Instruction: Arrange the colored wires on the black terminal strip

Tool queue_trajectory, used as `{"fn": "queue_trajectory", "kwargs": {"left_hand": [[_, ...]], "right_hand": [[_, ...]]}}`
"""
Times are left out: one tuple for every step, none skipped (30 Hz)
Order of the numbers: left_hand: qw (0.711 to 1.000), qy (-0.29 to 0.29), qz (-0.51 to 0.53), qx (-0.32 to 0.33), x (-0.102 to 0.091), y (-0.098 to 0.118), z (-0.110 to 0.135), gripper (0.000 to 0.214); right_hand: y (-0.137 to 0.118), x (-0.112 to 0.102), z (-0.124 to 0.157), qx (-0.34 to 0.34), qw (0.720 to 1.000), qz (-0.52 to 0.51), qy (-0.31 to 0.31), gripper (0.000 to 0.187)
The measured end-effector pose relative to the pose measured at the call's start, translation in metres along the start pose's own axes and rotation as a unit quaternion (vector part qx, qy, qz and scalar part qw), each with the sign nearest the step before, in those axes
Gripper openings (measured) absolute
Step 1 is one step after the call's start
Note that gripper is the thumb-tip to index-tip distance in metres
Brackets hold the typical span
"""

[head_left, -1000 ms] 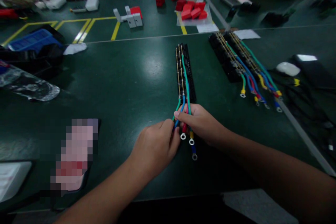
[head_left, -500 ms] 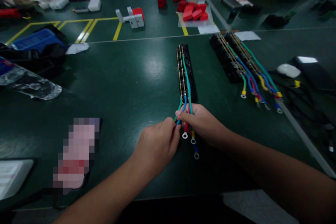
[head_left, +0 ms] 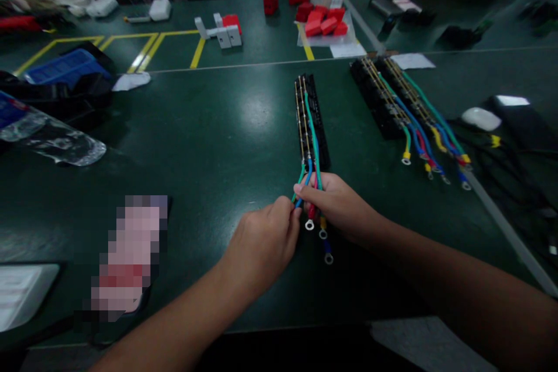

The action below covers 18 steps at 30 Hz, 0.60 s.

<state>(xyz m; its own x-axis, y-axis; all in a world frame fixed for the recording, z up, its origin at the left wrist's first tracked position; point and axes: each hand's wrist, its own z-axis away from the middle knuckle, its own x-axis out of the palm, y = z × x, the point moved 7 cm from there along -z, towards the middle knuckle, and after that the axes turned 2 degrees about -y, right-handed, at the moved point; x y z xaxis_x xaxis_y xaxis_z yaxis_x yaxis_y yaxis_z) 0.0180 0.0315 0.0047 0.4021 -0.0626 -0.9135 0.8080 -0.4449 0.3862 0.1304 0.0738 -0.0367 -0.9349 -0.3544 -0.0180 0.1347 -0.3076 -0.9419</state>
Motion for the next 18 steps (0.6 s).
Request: {"fn": "queue_trajectory", "kwargs": {"left_hand": [[1.0,0.003,0.002,0.001,-0.0006,-0.0002,0.0002,0.019],[1.0,0.008,0.004,0.002,-0.0014,-0.0005,0.0004,0.018],[1.0,0.013,0.009,0.003,-0.002,-0.0007,0.0007,0.017],[1.0,0.017,0.013,0.003,-0.0024,-0.001,0.0009,0.016],[1.0,0.019,0.016,0.003,-0.0022,-0.0014,0.0011,0.016],[1.0,0.017,0.017,0.002,-0.0014,-0.0018,0.0011,0.016],[1.0,0.012,0.016,0.002,-0.0002,-0.002,0.0009,0.016],[1.0,0.008,0.012,0.001,0.0011,-0.0022,0.0007,0.017],[1.0,0.003,0.008,0.001,0.0025,-0.0023,0.0004,0.018],[1.0,-0.001,0.003,0.0,0.0036,-0.0024,0.0001,0.019],[1.0,-0.005,-0.001,-0.002,0.0046,-0.0025,-0.0002,0.02],[1.0,-0.01,-0.004,-0.004,0.0055,-0.0025,-0.0006,0.021],[1.0,-0.015,-0.005,-0.005,0.0062,-0.0025,-0.0008,0.022],[1.0,-0.019,-0.005,-0.004,0.0066,-0.0023,-0.001,0.023],[1.0,-0.021,-0.004,-0.003,0.0067,-0.0021,-0.0011,0.022],[1.0,-0.02,-0.001,-0.001,0.0062,-0.002,-0.0012,0.022],[1.0,-0.016,0.002,0.002,0.0053,-0.0019,-0.0011,0.021],[1.0,-0.009,0.006,0.004,0.0039,-0.0018,-0.0008,0.02]], "right_hand": [[-0.0004,0.0001,0.0,0.0,1.0,0.002,0.002,0.023],[-0.0009,0.0003,0.0002,0.002,1.0,0.002,0.004,0.022],[-0.0015,0.0006,0.0005,0.003,1.0,0.0,0.006,0.021],[-0.0022,0.0009,0.0009,0.004,1.0,-0.002,0.007,0.02],[-0.0028,0.0013,0.0013,0.005,1.0,-0.005,0.007,0.02],[-0.0032,0.0016,0.0015,0.005,1.0,-0.006,0.007,0.02],[-0.0034,0.0017,0.0017,0.005,1.0,-0.007,0.006,0.02],[-0.0033,0.0017,0.0016,0.004,1.0,-0.007,0.006,0.02],[-0.0029,0.0014,0.0014,0.004,1.0,-0.006,0.006,0.02],[-0.0023,0.0009,0.0011,0.005,1.0,-0.005,0.007,0.021],[-0.0015,0.0004,0.0006,0.007,1.0,-0.004,0.008,0.021],[-0.0008,-0.0001,0.0002,0.008,1.0,-0.004,0.009,0.021],[-0.0001,-0.0006,-0.0001,0.01,1.0,-0.004,0.01,0.021],[0.0003,-0.001,-0.0003,0.011,1.0,-0.003,0.011,0.022],[0.0005,-0.0012,-0.0004,0.012,1.0,-0.001,0.011,0.022],[0.0006,-0.0014,-0.0003,0.012,1.0,0.001,0.012,0.022],[0.0005,-0.0014,-0.0001,0.012,1.0,0.002,0.012,0.022],[0.0002,-0.0013,0.0002,0.011,1.0,0.003,0.012,0.021]]}}
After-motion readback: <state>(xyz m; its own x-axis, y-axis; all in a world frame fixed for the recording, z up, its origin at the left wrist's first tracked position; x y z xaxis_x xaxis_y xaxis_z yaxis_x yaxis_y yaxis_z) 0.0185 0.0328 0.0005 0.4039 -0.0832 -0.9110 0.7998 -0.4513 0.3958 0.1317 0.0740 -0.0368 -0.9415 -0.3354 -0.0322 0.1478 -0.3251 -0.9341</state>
